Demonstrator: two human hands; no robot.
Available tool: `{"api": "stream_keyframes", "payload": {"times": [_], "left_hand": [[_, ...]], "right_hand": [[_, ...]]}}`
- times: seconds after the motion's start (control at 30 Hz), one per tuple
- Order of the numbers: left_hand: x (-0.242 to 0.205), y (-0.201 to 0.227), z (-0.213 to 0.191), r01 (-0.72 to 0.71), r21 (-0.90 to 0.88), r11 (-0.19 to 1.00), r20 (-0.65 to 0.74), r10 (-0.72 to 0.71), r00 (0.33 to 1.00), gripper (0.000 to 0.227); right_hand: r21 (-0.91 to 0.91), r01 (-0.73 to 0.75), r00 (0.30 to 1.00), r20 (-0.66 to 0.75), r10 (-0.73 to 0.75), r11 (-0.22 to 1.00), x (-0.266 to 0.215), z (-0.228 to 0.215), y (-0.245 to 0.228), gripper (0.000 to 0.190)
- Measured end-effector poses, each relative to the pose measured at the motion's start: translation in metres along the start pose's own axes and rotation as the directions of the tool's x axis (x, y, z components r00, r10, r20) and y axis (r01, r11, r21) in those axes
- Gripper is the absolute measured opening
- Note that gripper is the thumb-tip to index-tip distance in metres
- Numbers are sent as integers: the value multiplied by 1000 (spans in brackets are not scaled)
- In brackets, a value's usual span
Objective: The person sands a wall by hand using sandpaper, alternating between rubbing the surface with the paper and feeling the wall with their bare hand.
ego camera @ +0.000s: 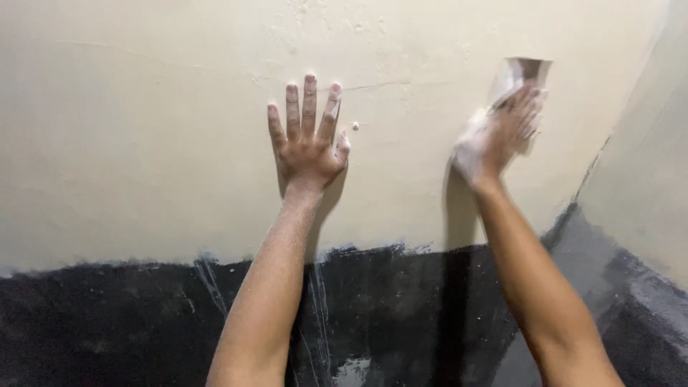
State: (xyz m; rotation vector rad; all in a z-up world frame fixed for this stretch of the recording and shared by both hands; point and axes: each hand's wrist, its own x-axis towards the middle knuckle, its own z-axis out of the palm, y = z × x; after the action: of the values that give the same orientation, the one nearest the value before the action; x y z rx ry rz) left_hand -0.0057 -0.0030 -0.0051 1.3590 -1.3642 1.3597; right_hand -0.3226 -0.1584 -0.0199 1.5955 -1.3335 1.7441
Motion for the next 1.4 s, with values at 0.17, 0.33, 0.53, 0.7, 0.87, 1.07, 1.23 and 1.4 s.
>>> {"api": "stream_keyframes", "payload": {"times": [0.17, 0.33, 0.53, 0.7, 0.87, 1.07, 1.23, 1.4], "left_hand": [[-1, -2, 5, -8, 27, 1000, -6, 9, 1000, 74], [-1, -4, 3, -27, -1, 1000, 1, 27, 1000, 74], [4, -5, -10, -6, -103, 995, 53, 11, 999, 70], [5, -4, -9, -11, -57, 998, 161, 20, 987, 66], [5, -7, -4, -6, -66, 998, 186, 18, 982, 63], [17, -4, -16, 65, -92, 994, 295, -35, 955, 59], [12, -7, -3, 53, -117, 992, 309, -14, 951, 58], [10, -8, -10, 72, -108, 992, 300, -36, 953, 63]], "right_hand": [[-117, 393, 917, 120, -380, 912, -20, -32, -30, 89], [0, 80, 959, 272, -77, 997, 3, -66, 37, 89], [-46, -202, 975, 80, 205, 978, 1, -21, -24, 101], [-140, 553, 821, -77, -566, 821, -44, -10, -142, 92], [-30, 274, 942, 210, -262, 961, -11, -20, -12, 87], [95, -153, 988, -22, 156, 984, -16, -23, 35, 75], [175, 67, 991, -122, -46, 982, -93, -13, -91, 97], [13, 310, 944, 115, -309, 951, -78, -24, -23, 91]]}}
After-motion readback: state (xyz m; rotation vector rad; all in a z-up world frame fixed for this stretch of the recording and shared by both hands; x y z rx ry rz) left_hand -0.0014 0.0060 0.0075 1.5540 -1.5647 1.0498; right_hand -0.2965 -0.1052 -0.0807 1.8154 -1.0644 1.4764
